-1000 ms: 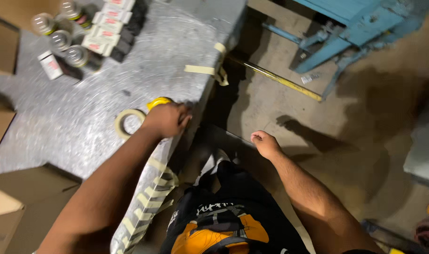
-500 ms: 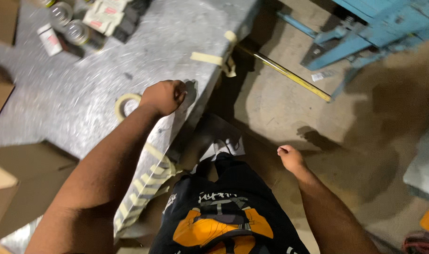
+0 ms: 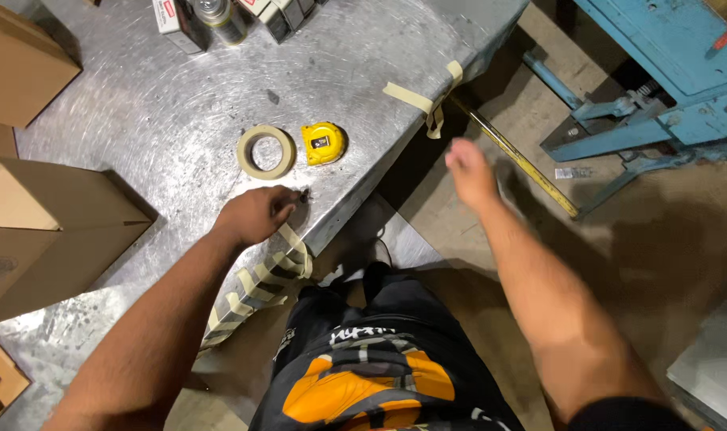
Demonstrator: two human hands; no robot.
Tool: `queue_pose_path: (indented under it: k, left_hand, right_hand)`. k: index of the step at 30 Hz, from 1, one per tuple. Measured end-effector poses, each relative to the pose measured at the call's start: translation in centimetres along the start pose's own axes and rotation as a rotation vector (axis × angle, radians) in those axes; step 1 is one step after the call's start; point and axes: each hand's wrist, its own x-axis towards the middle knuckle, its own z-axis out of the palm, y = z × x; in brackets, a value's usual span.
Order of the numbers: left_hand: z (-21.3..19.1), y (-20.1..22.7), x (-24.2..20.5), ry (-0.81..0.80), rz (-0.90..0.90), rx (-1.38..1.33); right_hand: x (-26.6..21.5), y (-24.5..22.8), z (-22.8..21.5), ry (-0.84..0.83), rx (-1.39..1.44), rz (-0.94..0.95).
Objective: The person assembles cardboard boxes by hand, secures them with tape, and places small metal cans inside the boxes before sealing them.
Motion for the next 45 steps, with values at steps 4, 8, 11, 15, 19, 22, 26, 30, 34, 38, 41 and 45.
queue_pose_path:
  k: [4,8,11,15,19,22,26,30,34,38,41,45]
  left_hand:
    - [2.1,-0.9,-1.4,0.01,-0.005,-0.005]
    - [2.3,0.6,-4.2,0.003,-0.028,-0.082]
    - [2.8,0.7,-5.8,0.019,-0.047,-0.118]
    - [4.5,0.3,-7.2,0.082,-0.053,-0.175]
    - [7.0,-0.1,-6.9,0.091,-0.043,-0.22]
    - [7.8,0.1,-6.9,0.142,-0.007,-0.279]
    - [7.3,1.0,-6.7,0.183,0.036,-0.327]
    - [6.5,2.3,-6.0,0.196,0.082,-0.35]
    - [6.5,4.2,-4.5,0.208,0.16,-0.336]
    - [6.3,7.4,-2.0,0.117,0.284,-0.403]
    - [5.4,11.3,0.5,-0.026,0.324,-0.415]
    - [8.0,14.2,10.1,-0.088,0.273,-0.677]
  right_hand:
    - [9.9,3.3,2.4,0.074,-0.012,-0.077]
    - [13.8,4.3,4.4,0.045,0.041,0.103]
    - [14.5,4.7,4.7,0.041,0.002,0.127]
    - [16.5,9.1,4.9,-0.125,0.135,0.154]
    - [16.5,10.2,5.3,-0.156,0.091,0.179]
    - [14.1,5.9,4.3,-0.036,0.161,0.172]
    - [14.8,7.5,3.4,-0.01,0.058,0.197]
    - [14.7,9.0,2.0,0.006,-0.082,0.218]
    - [13.5,10.1,0.7,0.019,-0.105,0.22]
    - [7.3,2.6,-2.8,0.041,0.036,0.215]
    - [4.2,-2.2,-4.6,-0.045,0.099,0.131]
    - [3.0,-7.0,-5.0,-0.133,0.068,0.039]
